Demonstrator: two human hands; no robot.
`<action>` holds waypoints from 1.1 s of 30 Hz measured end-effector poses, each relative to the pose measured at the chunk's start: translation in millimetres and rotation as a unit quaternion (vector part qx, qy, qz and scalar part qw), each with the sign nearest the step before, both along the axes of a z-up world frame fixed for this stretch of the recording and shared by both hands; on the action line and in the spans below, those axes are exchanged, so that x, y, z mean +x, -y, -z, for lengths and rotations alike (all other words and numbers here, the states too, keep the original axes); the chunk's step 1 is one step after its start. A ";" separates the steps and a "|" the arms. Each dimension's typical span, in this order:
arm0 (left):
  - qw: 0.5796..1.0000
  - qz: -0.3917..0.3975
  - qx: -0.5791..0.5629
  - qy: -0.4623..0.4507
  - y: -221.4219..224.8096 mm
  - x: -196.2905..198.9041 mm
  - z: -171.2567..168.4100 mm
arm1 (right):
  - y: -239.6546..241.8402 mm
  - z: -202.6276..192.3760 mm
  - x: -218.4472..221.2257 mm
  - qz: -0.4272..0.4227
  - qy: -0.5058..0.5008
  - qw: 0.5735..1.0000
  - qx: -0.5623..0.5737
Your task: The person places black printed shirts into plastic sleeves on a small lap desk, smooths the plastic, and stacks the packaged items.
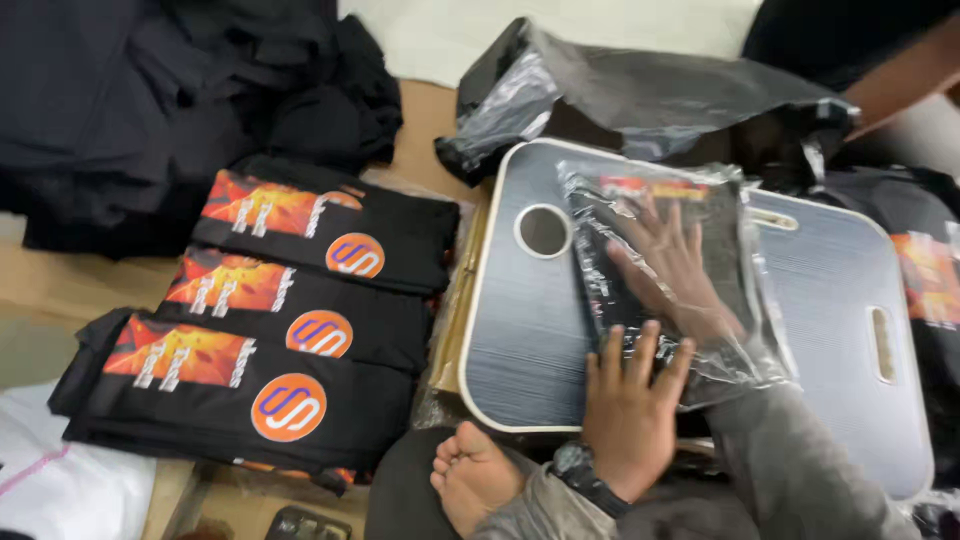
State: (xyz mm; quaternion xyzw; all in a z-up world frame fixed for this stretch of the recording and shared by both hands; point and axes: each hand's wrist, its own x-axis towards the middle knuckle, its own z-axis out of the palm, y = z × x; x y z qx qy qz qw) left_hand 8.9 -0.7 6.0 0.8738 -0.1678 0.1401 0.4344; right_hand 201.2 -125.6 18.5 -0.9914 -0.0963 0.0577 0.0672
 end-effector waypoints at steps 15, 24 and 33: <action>0.978 -0.113 0.115 0.133 -20.0 -8.6 34.2 | 63.9 -41.2 -225.6 0.072 -0.103 0.992 -0.027; 0.956 0.017 0.277 -0.101 16.7 -123.3 64.6 | 86.7 -16.5 -228.5 0.029 -0.114 0.992 0.048; 0.958 0.036 0.270 -0.093 28.4 -112.1 86.5 | 69.6 20.3 -208.9 0.146 0.045 0.988 0.036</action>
